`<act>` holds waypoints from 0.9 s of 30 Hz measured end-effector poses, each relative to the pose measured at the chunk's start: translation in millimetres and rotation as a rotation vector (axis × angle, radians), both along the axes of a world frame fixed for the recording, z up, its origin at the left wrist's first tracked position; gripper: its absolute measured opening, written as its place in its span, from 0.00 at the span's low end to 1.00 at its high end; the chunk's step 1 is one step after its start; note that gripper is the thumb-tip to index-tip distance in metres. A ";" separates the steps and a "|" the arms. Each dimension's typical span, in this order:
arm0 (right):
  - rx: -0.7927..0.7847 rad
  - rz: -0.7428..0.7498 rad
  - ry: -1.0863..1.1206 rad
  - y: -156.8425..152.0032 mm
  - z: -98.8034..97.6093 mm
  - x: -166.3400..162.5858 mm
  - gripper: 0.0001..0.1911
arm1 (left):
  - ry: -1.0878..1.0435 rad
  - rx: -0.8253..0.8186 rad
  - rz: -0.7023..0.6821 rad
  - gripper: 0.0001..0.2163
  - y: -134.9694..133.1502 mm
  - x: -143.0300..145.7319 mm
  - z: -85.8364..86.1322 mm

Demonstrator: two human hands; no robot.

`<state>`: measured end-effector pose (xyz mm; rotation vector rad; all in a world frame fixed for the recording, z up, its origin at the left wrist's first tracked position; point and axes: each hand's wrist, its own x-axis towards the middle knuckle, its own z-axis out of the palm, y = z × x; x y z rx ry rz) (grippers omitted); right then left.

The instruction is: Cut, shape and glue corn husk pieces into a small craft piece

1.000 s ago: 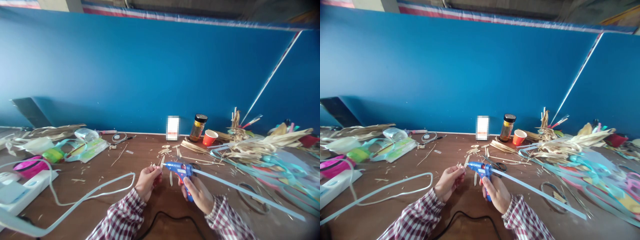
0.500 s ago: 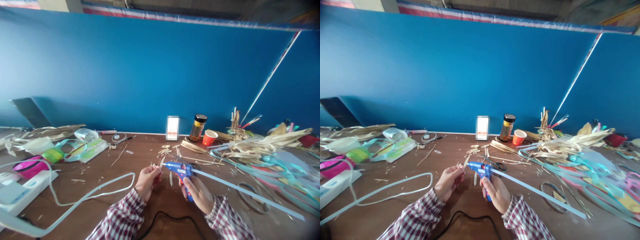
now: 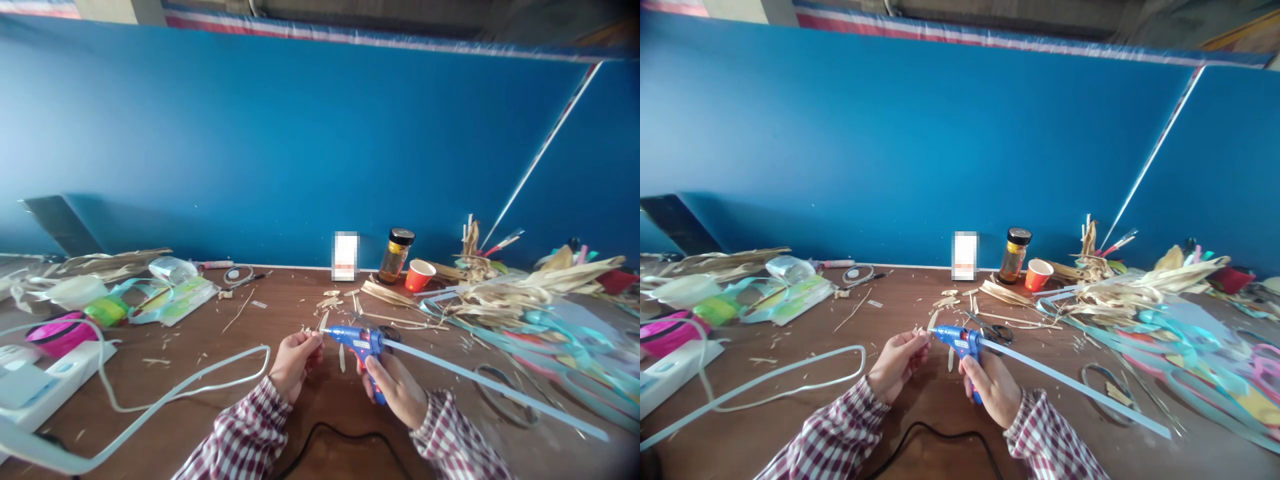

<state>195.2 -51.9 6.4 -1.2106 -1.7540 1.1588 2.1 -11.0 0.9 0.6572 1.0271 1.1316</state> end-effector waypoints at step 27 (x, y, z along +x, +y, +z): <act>0.444 -0.748 -0.822 -83.7 -13.4 196.4 0.17 | -0.033 -0.051 -0.011 0.02 2.0 -0.8 -6.1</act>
